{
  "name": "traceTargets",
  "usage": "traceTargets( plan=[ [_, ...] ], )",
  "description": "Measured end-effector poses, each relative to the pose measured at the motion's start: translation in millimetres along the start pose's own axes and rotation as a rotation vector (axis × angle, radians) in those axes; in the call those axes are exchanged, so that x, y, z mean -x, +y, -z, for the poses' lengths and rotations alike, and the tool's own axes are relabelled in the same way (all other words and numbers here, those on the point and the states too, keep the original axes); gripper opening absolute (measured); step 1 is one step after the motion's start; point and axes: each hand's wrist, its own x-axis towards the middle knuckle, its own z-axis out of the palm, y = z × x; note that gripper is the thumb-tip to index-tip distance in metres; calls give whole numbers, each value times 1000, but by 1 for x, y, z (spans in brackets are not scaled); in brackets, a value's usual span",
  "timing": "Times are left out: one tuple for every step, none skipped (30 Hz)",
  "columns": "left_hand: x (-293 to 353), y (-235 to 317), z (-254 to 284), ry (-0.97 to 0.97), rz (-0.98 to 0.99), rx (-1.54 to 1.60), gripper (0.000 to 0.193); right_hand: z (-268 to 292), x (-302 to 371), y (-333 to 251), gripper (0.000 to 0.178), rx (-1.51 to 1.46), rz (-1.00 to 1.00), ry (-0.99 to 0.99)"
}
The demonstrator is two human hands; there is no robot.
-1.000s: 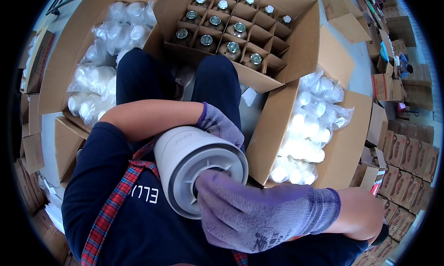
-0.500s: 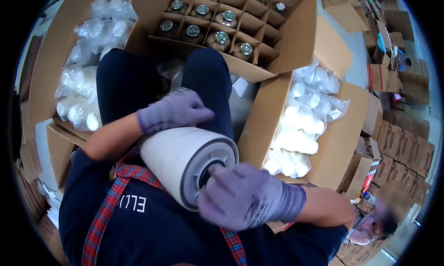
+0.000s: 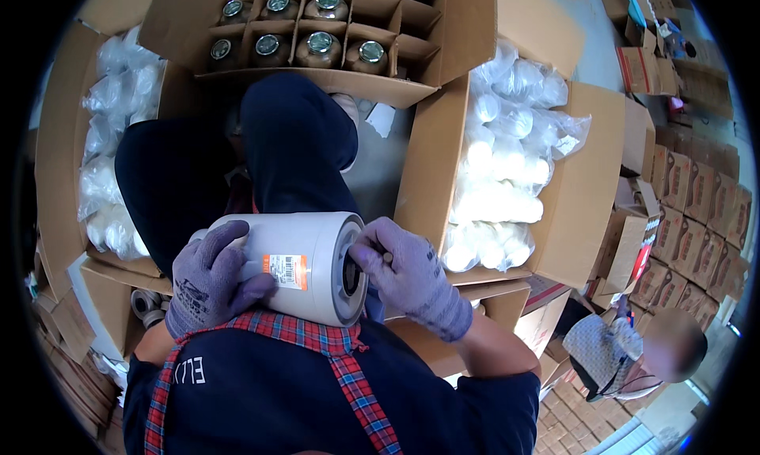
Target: The person assembles a white thermos by inserting a metal liner and a black seal, then screwing on the lid. They wrap the finished thermos in a plastic bag and place it in a cardboard box. The person repeats this process for multiple units.
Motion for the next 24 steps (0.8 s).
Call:
traceTargets(
  plan=[
    [1,1,0,-36,0,-21,54,1,-3,4,9,-37,-52,-22],
    [2,5,0,-47,8,1,54,9,-3,3,11,-75,-111,-113],
    [1,6,3,-55,10,13,55,13,0,2,11,67,162,-67],
    [0,5,5,-64,12,26,56,20,5,0,11,215,429,-14],
    [4,2,4,-41,65,23,55,44,21,-2,10,99,411,221],
    [12,-1,2,-12,134,21,54,69,37,-4,9,-30,411,450],
    [17,-2,2,16,195,28,53,106,56,-11,11,-30,335,690],
    [5,-2,9,16,203,94,49,137,79,-18,13,-32,248,963],
    [-7,-2,17,-35,219,131,44,145,77,-30,16,-61,177,1223],
    [-15,-5,21,-6,260,200,40,132,59,-30,17,41,-14,1072],
    [-23,-13,21,46,295,255,37,117,21,-19,21,66,26,786],
    [-29,-29,26,67,351,258,32,107,-12,-12,24,-63,-188,542],
    [-30,-39,26,152,481,379,40,103,-54,53,28,-274,24,336],
    [-22,-43,24,289,528,508,42,94,-93,70,31,-277,-74,342],
    [-12,-48,23,409,560,655,46,95,-144,128,34,-225,-48,405],
    [0,-49,35,304,411,411,53,95,-188,144,34,6,15,602],
    [11,-48,48,185,280,173,61,96,-224,151,33,241,61,789],
    [19,-47,51,108,121,174,62,98,-258,156,31,336,3,809],
    [24,-45,53,85,69,309,61,102,-288,162,30,435,-59,825],
    [23,-44,57,24,15,256,57,101,-313,175,29,533,-116,839],
    [15,-46,65,-35,-40,195,54,104,-332,208,31,598,-173,716],
    [14,-57,64,5,-167,-81,52,90,-341,210,32,717,-263,603],
    [12,-57,69,67,-217,-279,55,83,-341,200,32,726,-228,543],
    [21,-70,47,133,102,-63,52,63,-332,188,33,762,-176,569]
  ],
)
